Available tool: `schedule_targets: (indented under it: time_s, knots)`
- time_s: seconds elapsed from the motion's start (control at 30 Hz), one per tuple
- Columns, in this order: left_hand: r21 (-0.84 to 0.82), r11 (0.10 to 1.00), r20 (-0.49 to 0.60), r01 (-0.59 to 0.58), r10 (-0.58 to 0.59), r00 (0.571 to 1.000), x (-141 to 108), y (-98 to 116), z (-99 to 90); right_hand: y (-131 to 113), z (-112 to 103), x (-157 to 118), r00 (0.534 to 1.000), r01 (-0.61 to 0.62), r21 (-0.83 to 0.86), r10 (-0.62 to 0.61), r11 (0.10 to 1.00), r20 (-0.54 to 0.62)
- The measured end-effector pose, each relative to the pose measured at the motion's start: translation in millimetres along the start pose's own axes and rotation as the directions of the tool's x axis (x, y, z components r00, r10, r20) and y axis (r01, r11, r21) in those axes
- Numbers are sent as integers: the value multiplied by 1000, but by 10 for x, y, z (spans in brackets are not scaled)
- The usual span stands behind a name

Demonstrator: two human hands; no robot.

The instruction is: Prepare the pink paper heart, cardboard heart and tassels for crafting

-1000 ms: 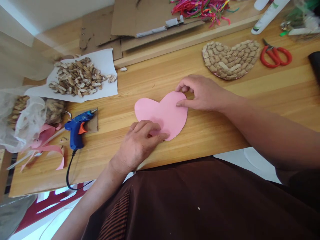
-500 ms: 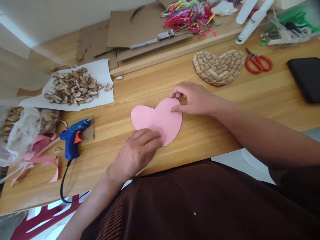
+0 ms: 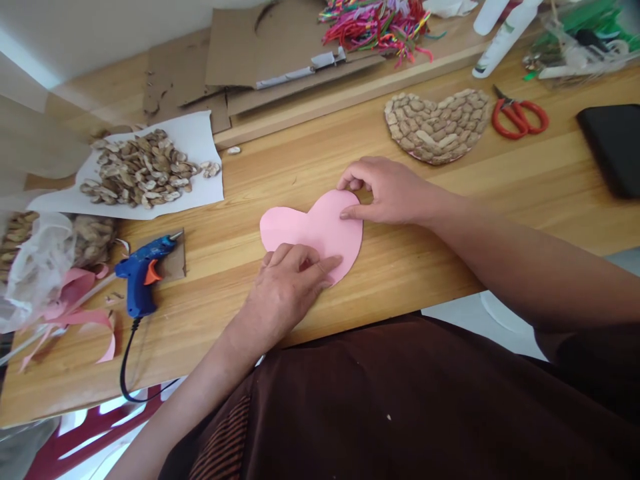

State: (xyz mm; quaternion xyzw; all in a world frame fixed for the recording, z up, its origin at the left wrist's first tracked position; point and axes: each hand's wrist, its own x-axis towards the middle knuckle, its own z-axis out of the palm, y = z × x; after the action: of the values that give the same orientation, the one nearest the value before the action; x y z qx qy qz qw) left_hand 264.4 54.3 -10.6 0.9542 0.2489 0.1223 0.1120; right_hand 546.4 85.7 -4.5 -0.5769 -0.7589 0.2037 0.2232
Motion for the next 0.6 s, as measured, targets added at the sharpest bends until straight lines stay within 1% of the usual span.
schedule_targets:
  time_s: [0.23,0.37,0.6]
  knots:
    - [-18,999,36,44,-43,998,21,57,-71,2,6,-7,999,29,1,-29,1000,-18]
    - [-23,999,118,45,-42,992,91,90,-149,21,10,-14,998,50,4,-50,999,-27]
    - [63,995,251,76,-90,964,217,98,-278,31,-18,-21,999,36,-6,-36,999,-7]
